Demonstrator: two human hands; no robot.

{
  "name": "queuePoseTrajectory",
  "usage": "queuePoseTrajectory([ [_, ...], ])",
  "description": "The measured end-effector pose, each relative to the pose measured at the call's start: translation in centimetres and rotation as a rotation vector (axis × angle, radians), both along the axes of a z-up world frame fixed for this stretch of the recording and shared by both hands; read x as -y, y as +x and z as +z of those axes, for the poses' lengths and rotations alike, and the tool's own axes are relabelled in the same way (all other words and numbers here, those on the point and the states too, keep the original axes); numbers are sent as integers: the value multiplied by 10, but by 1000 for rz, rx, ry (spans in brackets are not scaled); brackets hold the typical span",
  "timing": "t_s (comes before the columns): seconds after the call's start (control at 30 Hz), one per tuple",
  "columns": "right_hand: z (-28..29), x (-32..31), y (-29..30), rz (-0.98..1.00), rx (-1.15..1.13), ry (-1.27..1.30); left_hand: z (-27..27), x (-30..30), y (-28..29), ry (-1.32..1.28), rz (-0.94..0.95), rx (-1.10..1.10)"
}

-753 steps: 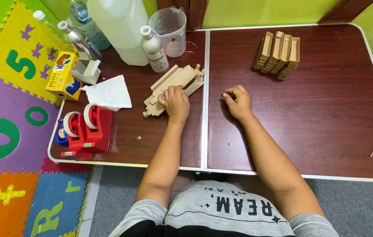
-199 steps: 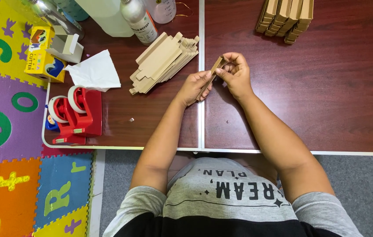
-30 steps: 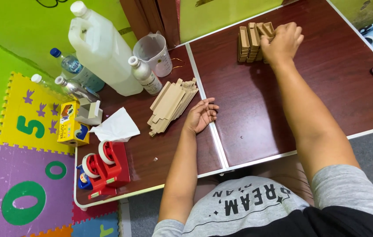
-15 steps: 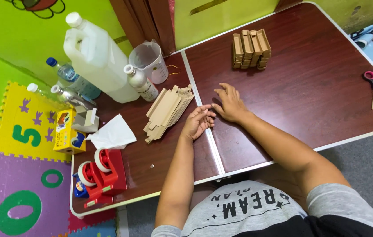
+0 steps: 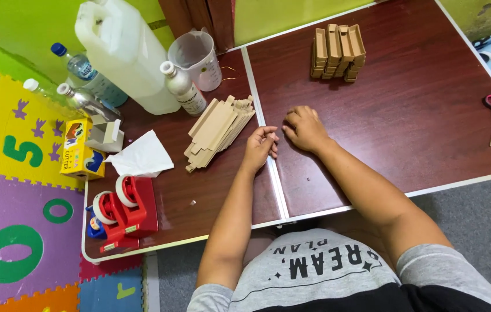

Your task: The person assembles small cardboard boxes by folding the flat pieces along pre-scored lines and interlocking the tabs. They handle the cardboard pieces by hand, folding them into rectangular shapes and stacking the finished boxes on the table.

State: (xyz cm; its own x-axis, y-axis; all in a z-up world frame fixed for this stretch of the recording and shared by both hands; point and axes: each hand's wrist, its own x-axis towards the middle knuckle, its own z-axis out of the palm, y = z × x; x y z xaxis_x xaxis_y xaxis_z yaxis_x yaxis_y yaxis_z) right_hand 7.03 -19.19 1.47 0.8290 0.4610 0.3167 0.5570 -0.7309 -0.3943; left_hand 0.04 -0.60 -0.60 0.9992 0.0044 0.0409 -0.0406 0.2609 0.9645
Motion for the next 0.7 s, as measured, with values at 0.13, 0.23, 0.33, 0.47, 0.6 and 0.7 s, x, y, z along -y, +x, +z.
queuePoseTrajectory([
  [0.13,5,20,10,30,284,529,-9,1,1,43,0,17],
  [0.23,42,48,25,-183,491,508,2,-7,5,-4,-18,-20],
  [0.33,75,73,38,-438,480,443,7,-12,3,-136,-44,-101],
  [0.47,103,88,62,-567,90,333,14,-14,4,-162,-59,-171],
  [0.6,105,91,72,-514,37,185,18,-16,0,-201,-70,-156],
  [0.7,82,93,71,-452,300,272,19,-14,-1,-167,-52,-172],
])
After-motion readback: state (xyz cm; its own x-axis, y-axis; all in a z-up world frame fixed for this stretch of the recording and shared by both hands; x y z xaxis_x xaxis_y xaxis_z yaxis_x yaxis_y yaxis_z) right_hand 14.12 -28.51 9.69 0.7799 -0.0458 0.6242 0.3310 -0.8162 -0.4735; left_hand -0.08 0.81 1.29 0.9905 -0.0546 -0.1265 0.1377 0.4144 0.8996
